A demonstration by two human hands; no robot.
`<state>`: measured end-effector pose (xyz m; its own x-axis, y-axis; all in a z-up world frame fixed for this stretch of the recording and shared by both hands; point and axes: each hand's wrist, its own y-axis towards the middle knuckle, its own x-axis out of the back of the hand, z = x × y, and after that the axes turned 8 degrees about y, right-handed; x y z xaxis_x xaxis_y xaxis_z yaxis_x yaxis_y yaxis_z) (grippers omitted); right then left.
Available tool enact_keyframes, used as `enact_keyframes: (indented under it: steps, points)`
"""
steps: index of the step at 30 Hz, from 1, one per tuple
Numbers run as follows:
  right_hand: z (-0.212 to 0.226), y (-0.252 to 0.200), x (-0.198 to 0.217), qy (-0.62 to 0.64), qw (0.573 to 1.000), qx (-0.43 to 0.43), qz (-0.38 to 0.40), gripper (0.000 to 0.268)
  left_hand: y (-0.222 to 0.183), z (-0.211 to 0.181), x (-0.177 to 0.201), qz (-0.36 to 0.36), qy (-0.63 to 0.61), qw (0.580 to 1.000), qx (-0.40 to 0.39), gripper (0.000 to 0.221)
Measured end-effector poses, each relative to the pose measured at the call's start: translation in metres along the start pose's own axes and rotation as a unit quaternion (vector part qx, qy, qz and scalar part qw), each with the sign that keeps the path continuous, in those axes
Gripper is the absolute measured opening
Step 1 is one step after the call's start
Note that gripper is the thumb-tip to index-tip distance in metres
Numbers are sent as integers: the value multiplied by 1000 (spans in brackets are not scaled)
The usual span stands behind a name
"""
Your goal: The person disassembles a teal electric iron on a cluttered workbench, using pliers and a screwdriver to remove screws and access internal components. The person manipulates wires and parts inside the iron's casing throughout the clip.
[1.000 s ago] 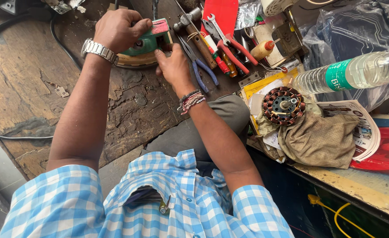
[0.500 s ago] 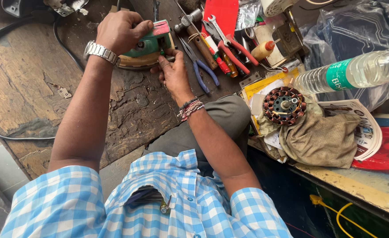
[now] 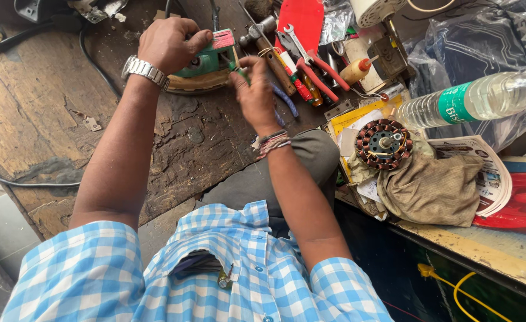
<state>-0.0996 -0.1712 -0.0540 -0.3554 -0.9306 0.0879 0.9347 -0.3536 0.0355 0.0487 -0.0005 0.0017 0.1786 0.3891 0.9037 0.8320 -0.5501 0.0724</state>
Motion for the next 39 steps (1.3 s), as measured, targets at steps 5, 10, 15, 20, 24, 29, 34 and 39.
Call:
enact_keyframes:
  steps: [5, 10, 15, 20, 24, 29, 34, 39]
  points:
    - [18, -6, 6, -133, 975, 173, -27, 23, 2, -3, -1, -20, 2, 1000, -13, 41]
    - [30, -10, -3, -246, 927, 273, -75, 21, -2, 0, -3, -21, 27, 999, 0, 41]
    - [33, 3, -3, -269, 914, 296, -60, 24, 0, -1, -4, -21, 4, 1000, 2, 40]
    - [30, 12, -9, -337, 895, 289, -24, 21, -1, -1, -4, -26, 4, 1000, 1, 40]
    - [31, 23, -7, -277, 920, 278, -27, 19, -1, -1, -4, -24, 7, 1000, -3, 40]
    - [34, 36, 21, -142, 987, 53, 43, 19, -1, 0, -5, -23, 4, 1000, -5, 40]
    - [39, 17, 31, -112, 987, 115, 12, 18, 0, 2, -7, -24, 10, 1000, -9, 41]
    - [40, -10, 56, -271, 950, 140, -63, 16, -1, 7, -10, -45, 15, 999, -25, 41]
